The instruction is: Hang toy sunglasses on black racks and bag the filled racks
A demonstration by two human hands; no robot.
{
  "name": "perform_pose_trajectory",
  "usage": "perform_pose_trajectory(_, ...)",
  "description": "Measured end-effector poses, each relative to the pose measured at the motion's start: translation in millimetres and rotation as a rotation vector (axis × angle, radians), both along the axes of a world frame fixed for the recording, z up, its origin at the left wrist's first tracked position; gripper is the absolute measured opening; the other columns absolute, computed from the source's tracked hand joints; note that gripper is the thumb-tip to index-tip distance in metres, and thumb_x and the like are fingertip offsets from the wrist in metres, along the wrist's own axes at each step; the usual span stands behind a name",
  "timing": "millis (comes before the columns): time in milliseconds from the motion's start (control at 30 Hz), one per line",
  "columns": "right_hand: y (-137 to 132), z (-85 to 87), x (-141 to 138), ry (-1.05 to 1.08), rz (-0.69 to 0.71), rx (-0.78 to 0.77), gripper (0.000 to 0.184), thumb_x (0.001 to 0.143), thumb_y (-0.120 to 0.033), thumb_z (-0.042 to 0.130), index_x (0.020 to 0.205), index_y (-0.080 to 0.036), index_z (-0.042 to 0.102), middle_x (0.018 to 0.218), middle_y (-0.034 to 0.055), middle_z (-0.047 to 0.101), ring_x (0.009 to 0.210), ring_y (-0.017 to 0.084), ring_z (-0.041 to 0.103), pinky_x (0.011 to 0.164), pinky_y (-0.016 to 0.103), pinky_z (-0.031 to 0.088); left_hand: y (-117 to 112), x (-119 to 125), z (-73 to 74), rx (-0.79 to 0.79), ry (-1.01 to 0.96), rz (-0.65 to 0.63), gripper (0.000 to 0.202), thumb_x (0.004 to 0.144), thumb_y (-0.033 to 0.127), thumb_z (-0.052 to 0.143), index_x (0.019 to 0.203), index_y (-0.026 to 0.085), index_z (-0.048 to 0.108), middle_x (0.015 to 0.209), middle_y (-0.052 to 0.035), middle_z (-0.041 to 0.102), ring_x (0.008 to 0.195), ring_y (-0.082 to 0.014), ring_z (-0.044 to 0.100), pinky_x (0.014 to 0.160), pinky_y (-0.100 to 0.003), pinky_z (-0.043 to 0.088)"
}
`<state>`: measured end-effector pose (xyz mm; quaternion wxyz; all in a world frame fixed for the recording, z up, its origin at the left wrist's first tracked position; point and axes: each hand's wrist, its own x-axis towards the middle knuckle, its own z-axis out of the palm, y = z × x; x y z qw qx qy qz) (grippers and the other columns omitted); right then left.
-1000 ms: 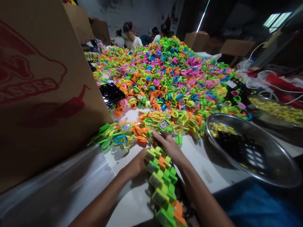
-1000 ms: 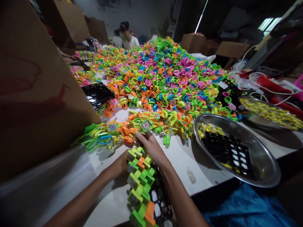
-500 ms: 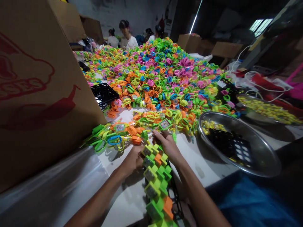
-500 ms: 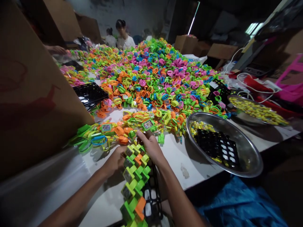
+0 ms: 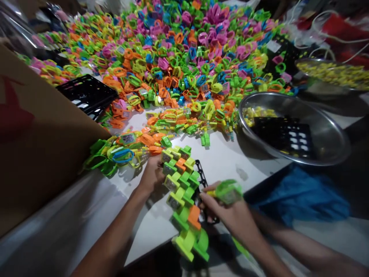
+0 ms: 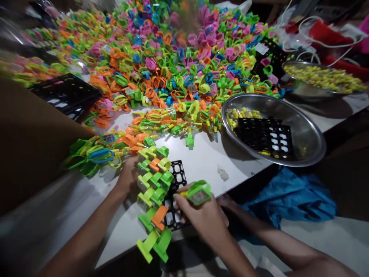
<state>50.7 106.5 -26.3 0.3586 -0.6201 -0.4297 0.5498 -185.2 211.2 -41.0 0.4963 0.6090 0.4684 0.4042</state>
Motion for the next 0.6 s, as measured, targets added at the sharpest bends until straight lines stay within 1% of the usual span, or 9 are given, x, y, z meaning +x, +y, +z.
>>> perform_pose_trajectory(67,-9,-11.1,-5,-0.055,0.026,0.014,0.039,0.08,-0.056,0.083,0.095,-0.021,0.073,0.072,0.0066,0.077,0.057,0.025,0.071,0.052,0.034,0.056,-1,0,-3.0,-0.02,0.006,0.043,0.025,0.067,0.038,0.087,0.063,0.018,0.072,0.073,-0.0039,0.075,0.086,-0.0275,0.073,0.08,-0.035,0.062)
perform_pose_trajectory(133,-7,-17.1,-9,-0.108,0.01,0.078,0.033,0.078,-0.05,0.08,0.089,-0.02,0.074,0.074,0.0081,0.078,0.067,0.027,0.074,0.06,0.034,0.058,-2,-1,-7.0,-0.04,0.006,0.06,0.025,0.065,0.037,0.088,0.064,0.018,0.072,0.075,-0.0043,0.076,0.087,-0.0279,0.074,0.08,-0.034,0.062)
perform_pose_trajectory(200,-3,-19.3,-11,-0.139,-0.006,0.121,0.029,0.08,-0.048,0.075,0.085,-0.02,0.074,0.075,0.0087,0.078,0.07,0.028,0.075,0.061,0.034,0.057,-2,-3,-10.6,-0.063,-0.021,0.053,0.025,0.064,0.036,0.088,0.063,0.018,0.071,0.076,-0.0046,0.077,0.088,-0.0279,0.074,0.079,-0.034,0.062)
perform_pose_trajectory(300,-2,-18.9,-9,-0.178,0.059,0.156,0.026,0.088,-0.045,0.068,0.08,-0.02,0.071,0.075,0.0077,0.078,0.07,0.026,0.074,0.062,0.031,0.055,-1,-4,-12.7,-0.095,-0.071,0.016,0.027,0.062,0.035,0.09,0.061,0.018,0.07,0.076,-0.0051,0.077,0.088,-0.0279,0.074,0.079,-0.034,0.063)
perform_pose_trajectory(400,-7,-13.5,-8,-0.286,0.197,0.235,0.017,0.092,-0.033,0.063,0.078,-0.023,0.063,0.074,0.0041,0.074,0.068,0.022,0.069,0.062,0.028,0.05,0,-2,-10.5,-0.1,-0.115,-0.009,0.026,0.06,0.034,0.091,0.061,0.018,0.07,0.075,-0.0057,0.077,0.089,-0.0286,0.075,0.08,-0.035,0.063)
perform_pose_trajectory(467,-9,-6.2,-9,-0.375,0.3,0.262,0.008,0.088,-0.02,0.061,0.081,-0.024,0.06,0.077,0.002,0.073,0.07,0.02,0.069,0.063,0.025,0.047,0,-1,-7.7,-0.097,-0.121,-0.009,0.025,0.061,0.034,0.09,0.062,0.018,0.071,0.075,-0.0059,0.077,0.089,-0.0289,0.075,0.082,-0.036,0.064)
perform_pose_trajectory(533,-8,2.4,-13,-0.466,0.378,0.235,0.015,0.083,-0.01,0.06,0.087,-0.024,0.06,0.082,0.0015,0.074,0.075,0.02,0.07,0.065,0.024,0.045,1,-1,-4.5,-0.095,-0.082,-0.005,0.025,0.059,0.034,0.091,0.065,0.017,0.073,0.075,-0.0058,0.077,0.09,-0.0298,0.076,0.083,-0.037,0.064)
perform_pose_trajectory(600,-6,9.7,-19,-0.556,0.426,0.176,0.023,0.08,-0.004,0.059,0.092,-0.023,0.062,0.087,0.0027,0.075,0.078,0.021,0.072,0.068,0.025,0.044,0,-1,-1.3,-0.096,-0.034,0.017,0.026,0.058,0.035,0.091,0.067,0.017,0.074,0.074,-0.0055,0.077,0.09,-0.031,0.076,0.084,-0.039,0.064)
